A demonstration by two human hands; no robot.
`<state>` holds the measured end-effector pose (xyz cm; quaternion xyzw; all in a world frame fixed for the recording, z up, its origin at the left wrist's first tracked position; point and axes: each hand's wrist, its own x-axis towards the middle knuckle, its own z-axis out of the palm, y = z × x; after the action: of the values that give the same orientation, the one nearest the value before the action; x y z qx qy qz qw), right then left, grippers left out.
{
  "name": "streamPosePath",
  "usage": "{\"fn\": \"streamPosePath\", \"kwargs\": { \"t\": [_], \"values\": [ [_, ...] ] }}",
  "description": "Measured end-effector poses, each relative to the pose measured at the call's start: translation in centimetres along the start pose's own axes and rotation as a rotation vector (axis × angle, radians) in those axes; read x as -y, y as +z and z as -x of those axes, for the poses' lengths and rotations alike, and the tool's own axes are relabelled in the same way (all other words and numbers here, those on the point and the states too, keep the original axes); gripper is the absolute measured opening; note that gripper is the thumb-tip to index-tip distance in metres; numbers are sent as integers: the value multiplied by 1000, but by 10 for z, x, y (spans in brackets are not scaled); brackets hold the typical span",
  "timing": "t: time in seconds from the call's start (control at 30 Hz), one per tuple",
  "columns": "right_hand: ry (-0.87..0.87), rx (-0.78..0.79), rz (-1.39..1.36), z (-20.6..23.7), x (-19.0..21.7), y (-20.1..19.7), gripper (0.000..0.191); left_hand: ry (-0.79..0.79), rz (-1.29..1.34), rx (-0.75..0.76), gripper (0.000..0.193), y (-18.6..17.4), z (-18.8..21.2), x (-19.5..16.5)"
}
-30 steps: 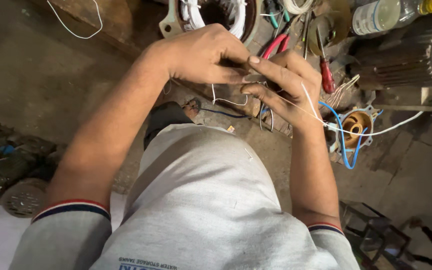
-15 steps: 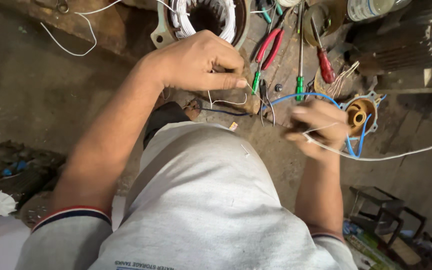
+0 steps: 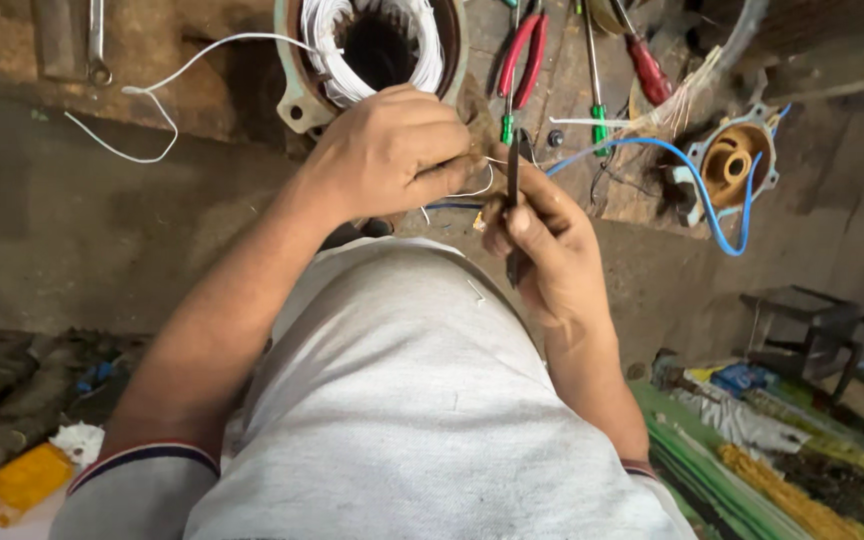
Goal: The person sits at a workbench and strips insulation from the ends of electrical wires using pliers and a small blade, working on one wire at a time and setting stripped wires aside. The wires appear to be leads for motor stator housings on the bench.
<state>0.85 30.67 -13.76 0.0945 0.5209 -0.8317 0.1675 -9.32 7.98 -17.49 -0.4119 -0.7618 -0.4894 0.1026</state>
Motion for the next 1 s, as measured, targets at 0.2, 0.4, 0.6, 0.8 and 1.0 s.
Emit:
{"fn": "streamPosePath", "kwargs": {
  "t": [0.2, 0.4, 0.6, 0.8, 1.0],
  "values": [
    [51, -217, -141, -8, -8, 38, 49, 63, -64, -98, 21, -1, 6, 1],
    [-12, -342, -150, -8, -21, 58, 44, 86, -65, -70, 20, -8, 10, 5],
    [-181, -456, 36, 13, -48, 66, 48, 185, 15, 43, 19, -16, 15, 15],
    [-399, -570, 252, 52, -43, 70, 47, 169, 106, 56, 21, -27, 17, 17],
    [-134, -338, 628, 51, -13, 55, 46, 138, 226, 130, 27, -38, 14, 20]
  ]
}}
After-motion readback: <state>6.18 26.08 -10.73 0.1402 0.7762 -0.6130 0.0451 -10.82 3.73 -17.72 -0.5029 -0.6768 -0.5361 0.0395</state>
